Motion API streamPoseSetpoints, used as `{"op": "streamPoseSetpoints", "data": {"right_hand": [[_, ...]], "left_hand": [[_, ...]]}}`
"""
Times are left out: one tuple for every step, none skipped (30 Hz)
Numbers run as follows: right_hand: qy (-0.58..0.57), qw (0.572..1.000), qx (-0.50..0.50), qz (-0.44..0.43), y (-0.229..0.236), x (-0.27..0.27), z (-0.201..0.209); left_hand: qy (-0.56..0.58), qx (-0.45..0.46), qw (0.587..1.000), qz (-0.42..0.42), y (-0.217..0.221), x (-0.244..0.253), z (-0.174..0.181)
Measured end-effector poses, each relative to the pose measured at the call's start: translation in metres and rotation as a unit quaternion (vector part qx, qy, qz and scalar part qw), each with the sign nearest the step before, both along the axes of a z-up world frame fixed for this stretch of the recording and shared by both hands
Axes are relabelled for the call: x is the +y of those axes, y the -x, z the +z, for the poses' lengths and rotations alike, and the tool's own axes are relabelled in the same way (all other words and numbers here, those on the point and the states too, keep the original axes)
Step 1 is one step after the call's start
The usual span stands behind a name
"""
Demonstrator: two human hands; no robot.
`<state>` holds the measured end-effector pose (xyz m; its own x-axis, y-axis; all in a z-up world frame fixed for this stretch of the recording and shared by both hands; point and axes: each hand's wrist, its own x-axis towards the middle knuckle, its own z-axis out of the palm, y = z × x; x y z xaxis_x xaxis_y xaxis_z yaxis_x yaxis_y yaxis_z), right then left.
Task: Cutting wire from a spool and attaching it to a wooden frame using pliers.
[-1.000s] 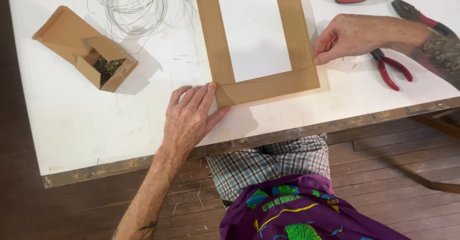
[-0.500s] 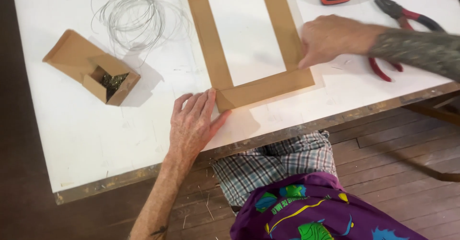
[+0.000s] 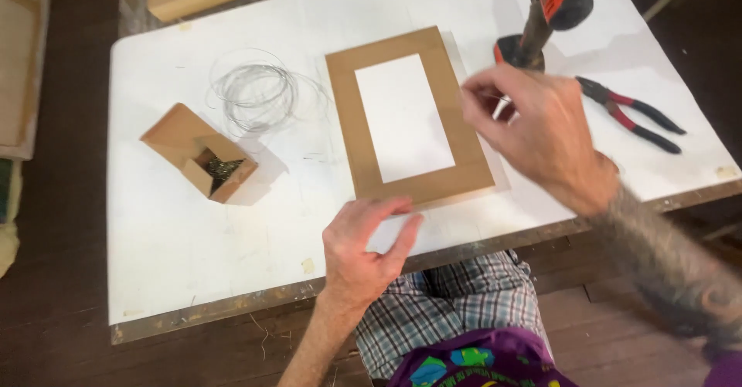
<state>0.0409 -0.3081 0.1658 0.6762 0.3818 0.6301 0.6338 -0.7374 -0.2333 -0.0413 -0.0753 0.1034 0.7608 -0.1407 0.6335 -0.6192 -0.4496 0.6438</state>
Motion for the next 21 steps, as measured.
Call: {"op": "streamPoseSetpoints", "data": {"right_hand": [[-0.002,1.000,-0.005,0.006,0.005,0.002,0.001],[-0.033,0.999,-0.027,0.026,0.014,0.003,0.000],[-0.064,0.996,-0.050,0.046,0.022,0.004,-0.002],[-0.065,0.996,-0.051,0.046,0.030,0.006,-0.004],[-0.070,0.995,-0.058,0.047,0.037,0.007,-0.006],[-0.077,0.994,-0.065,0.049,0.044,0.009,-0.009],[-0.080,0.993,-0.066,0.049,0.042,0.012,-0.013],[-0.093,0.987,-0.091,0.090,0.045,0.013,-0.019],[-0.106,0.979,-0.116,0.129,0.048,0.014,-0.025],[-0.107,0.981,-0.114,0.118,0.052,0.015,-0.031],[-0.168,0.978,-0.070,0.102,0.056,0.017,-0.037],[-0.223,0.971,-0.026,0.085,0.060,0.017,-0.042],[-0.221,0.972,-0.024,0.073,0.061,0.014,-0.045],[-0.208,0.974,-0.029,0.082,0.062,0.011,-0.047],[-0.195,0.976,-0.035,0.092,0.062,0.010,-0.049],[-0.193,0.977,-0.035,0.085,0.062,-0.001,-0.059],[-0.180,0.980,-0.049,0.071,0.063,-0.011,-0.068],[-0.168,0.982,-0.059,0.061,0.063,-0.020,-0.078],[-0.168,0.982,-0.057,0.057,0.065,-0.042,-0.076],[-0.132,0.990,0.022,-0.044,0.064,-0.062,-0.074],[-0.093,0.980,0.100,-0.144,0.064,-0.081,-0.073]], "left_hand": [[-0.002,-0.005,1.000,0.006,-0.005,-0.001,0.014],[0.103,0.058,0.993,-0.025,-0.007,-0.003,0.027],[0.206,0.120,0.970,-0.056,-0.009,-0.005,0.040],[0.205,0.119,0.970,-0.056,-0.012,-0.011,0.045],[0.204,0.173,0.959,-0.093,-0.015,-0.017,0.051],[0.201,0.227,0.944,-0.129,-0.018,-0.022,0.056],[0.198,0.226,0.945,-0.129,-0.019,-0.026,0.051],[0.257,0.261,0.919,-0.149,-0.017,-0.032,0.045],[0.315,0.295,0.887,-0.166,-0.016,-0.038,0.038],[0.310,0.302,0.885,-0.174,-0.015,-0.042,0.028],[0.317,0.288,0.893,-0.140,-0.015,-0.046,0.017],[0.326,0.274,0.898,-0.106,-0.013,-0.051,0.006],[0.326,0.281,0.895,-0.116,-0.014,-0.054,0.000],[0.349,0.292,0.886,-0.092,-0.015,-0.056,-0.006],[0.371,0.303,0.875,-0.068,-0.016,-0.058,-0.011],[0.370,0.306,0.874,-0.074,-0.017,-0.059,-0.015],[0.378,0.296,0.875,-0.071,-0.018,-0.059,-0.018],[0.385,0.287,0.875,-0.062,-0.018,-0.058,-0.021],[0.384,0.290,0.874,-0.064,-0.021,-0.059,-0.022],[0.388,0.288,0.873,-0.072,-0.023,-0.059,-0.023],[0.391,0.285,0.871,-0.080,-0.025,-0.058,-0.024]]}}
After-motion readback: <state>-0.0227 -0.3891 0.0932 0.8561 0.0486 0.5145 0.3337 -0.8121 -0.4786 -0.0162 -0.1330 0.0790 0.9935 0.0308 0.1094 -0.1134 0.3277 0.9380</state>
